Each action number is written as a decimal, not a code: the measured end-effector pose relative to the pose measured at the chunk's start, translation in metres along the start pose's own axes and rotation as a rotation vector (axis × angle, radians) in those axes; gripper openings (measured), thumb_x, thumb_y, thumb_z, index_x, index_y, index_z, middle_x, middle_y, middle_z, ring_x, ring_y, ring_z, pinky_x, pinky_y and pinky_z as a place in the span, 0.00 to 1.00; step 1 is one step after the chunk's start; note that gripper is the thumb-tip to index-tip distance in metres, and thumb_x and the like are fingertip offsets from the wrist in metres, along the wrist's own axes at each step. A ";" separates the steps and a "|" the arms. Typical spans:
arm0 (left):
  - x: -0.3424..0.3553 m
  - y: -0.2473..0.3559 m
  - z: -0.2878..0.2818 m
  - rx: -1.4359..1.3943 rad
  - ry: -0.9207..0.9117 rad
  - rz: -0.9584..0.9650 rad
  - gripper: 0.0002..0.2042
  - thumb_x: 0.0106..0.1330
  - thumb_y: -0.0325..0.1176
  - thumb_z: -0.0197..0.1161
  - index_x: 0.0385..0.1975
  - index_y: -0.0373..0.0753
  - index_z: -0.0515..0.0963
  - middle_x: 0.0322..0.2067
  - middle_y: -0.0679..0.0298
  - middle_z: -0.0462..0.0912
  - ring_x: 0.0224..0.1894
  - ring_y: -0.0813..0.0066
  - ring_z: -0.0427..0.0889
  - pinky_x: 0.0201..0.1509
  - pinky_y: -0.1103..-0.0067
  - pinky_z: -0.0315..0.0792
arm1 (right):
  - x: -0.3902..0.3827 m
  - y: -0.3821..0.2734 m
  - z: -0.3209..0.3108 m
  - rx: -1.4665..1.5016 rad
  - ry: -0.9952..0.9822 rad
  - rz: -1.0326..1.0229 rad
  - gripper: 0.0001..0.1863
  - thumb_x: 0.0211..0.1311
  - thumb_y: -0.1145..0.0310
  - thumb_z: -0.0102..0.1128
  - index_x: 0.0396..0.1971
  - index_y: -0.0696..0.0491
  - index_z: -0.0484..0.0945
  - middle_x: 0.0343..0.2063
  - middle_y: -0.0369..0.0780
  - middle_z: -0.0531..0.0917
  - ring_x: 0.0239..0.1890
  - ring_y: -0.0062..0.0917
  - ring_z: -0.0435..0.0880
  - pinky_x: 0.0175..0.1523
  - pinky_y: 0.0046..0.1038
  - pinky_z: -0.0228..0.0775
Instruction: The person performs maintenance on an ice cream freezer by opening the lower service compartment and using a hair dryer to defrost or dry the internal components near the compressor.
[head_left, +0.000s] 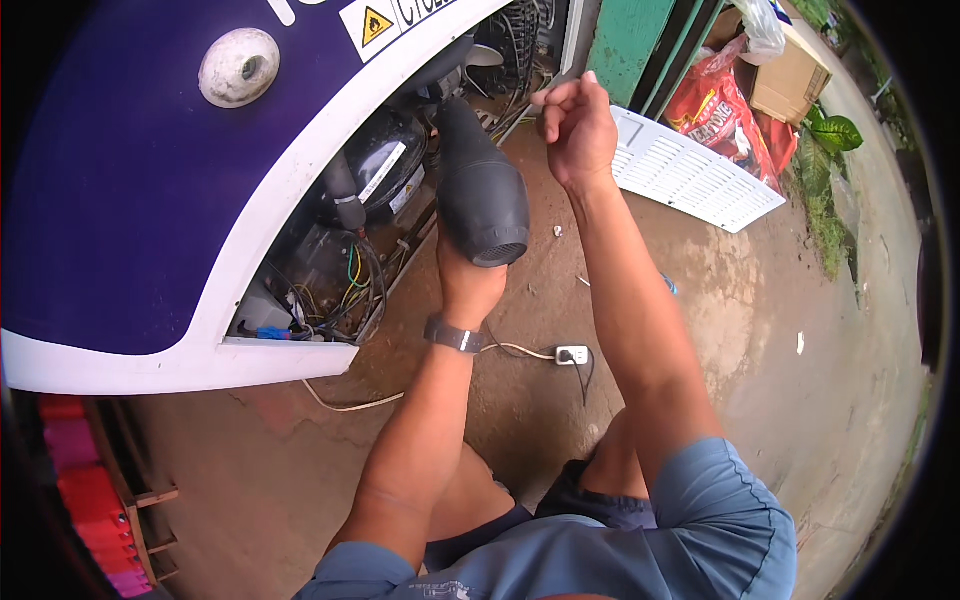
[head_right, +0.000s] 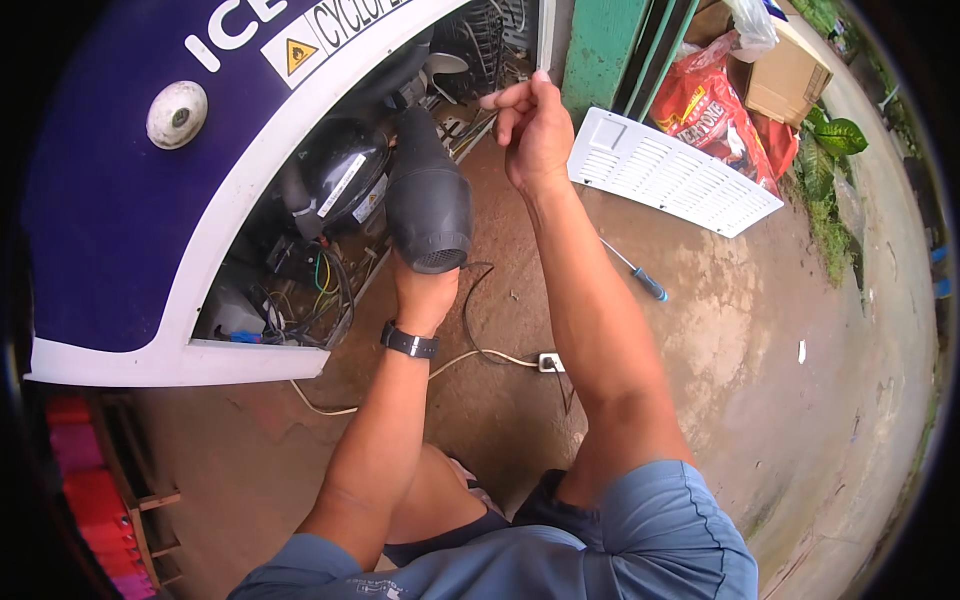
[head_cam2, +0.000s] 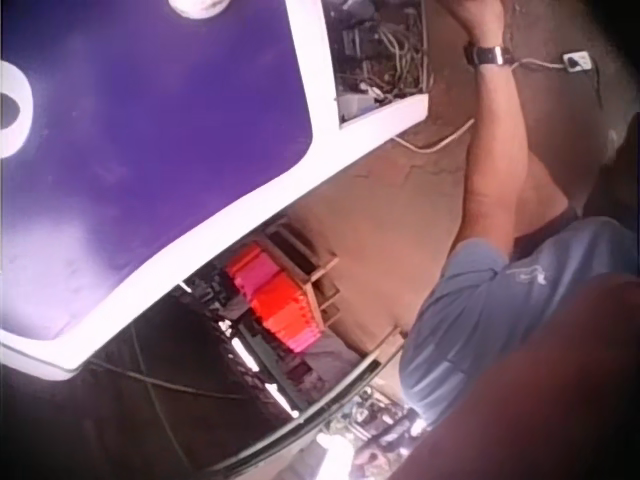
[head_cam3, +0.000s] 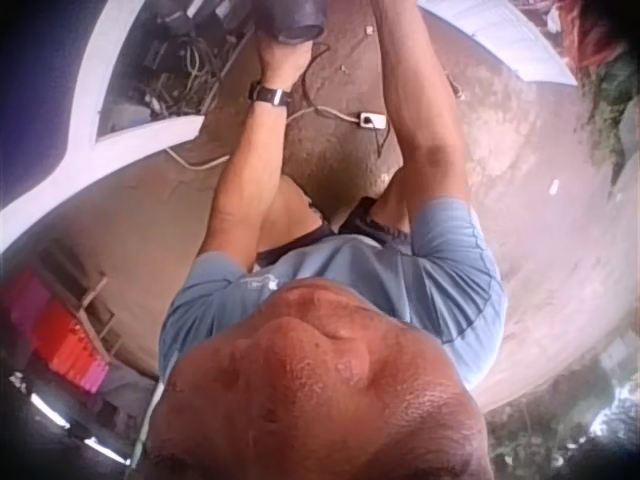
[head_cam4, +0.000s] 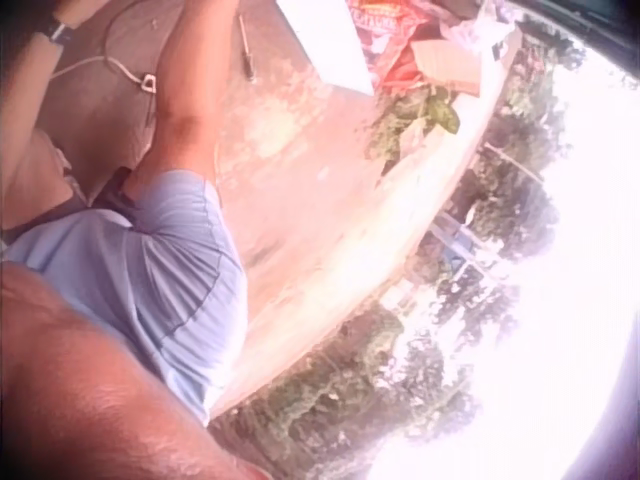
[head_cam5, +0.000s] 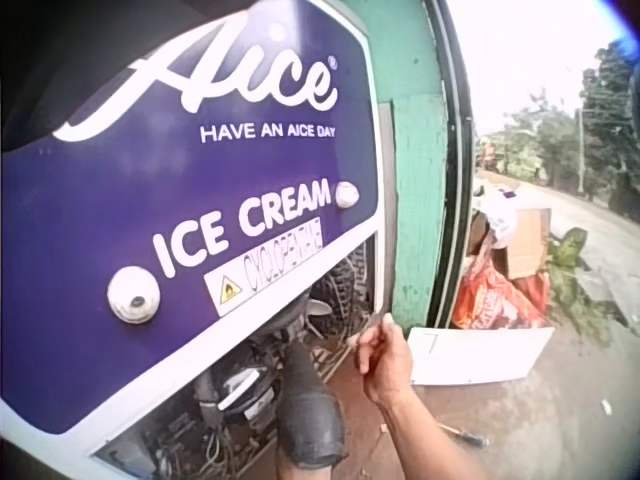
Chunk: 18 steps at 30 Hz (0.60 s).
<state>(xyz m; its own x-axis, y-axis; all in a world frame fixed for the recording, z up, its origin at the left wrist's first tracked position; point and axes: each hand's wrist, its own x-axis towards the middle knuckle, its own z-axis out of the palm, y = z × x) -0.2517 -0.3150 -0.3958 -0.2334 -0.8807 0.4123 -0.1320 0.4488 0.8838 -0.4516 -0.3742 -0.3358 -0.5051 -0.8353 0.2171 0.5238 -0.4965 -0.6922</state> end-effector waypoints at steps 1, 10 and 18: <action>0.001 -0.002 0.001 -0.028 -0.002 0.023 0.29 0.58 0.29 0.72 0.60 0.36 0.69 0.54 0.55 0.80 0.56 0.61 0.80 0.61 0.68 0.72 | -0.017 -0.002 -0.006 -0.135 0.072 0.057 0.25 0.76 0.53 0.43 0.26 0.56 0.78 0.31 0.48 0.87 0.15 0.21 0.69 0.25 0.23 0.63; 0.005 0.003 0.006 0.012 0.020 0.066 0.28 0.57 0.27 0.72 0.58 0.35 0.70 0.52 0.54 0.81 0.54 0.60 0.81 0.59 0.68 0.73 | -0.153 0.015 -0.099 -0.539 0.270 0.485 0.17 0.76 0.58 0.49 0.34 0.54 0.81 0.34 0.39 0.87 0.21 0.18 0.76 0.29 0.22 0.68; 0.003 0.013 0.000 -0.046 -0.020 0.006 0.28 0.57 0.26 0.72 0.58 0.35 0.69 0.52 0.57 0.81 0.52 0.65 0.81 0.57 0.70 0.75 | -0.149 0.029 -0.108 -0.495 0.118 0.543 0.16 0.76 0.57 0.50 0.40 0.54 0.80 0.39 0.38 0.86 0.28 0.19 0.79 0.36 0.24 0.71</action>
<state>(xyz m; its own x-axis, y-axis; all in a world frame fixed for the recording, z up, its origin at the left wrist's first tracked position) -0.2542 -0.3119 -0.3826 -0.2535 -0.8746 0.4132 -0.0862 0.4459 0.8909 -0.4354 -0.2389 -0.4624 -0.3477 -0.8882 -0.3002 0.3643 0.1671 -0.9162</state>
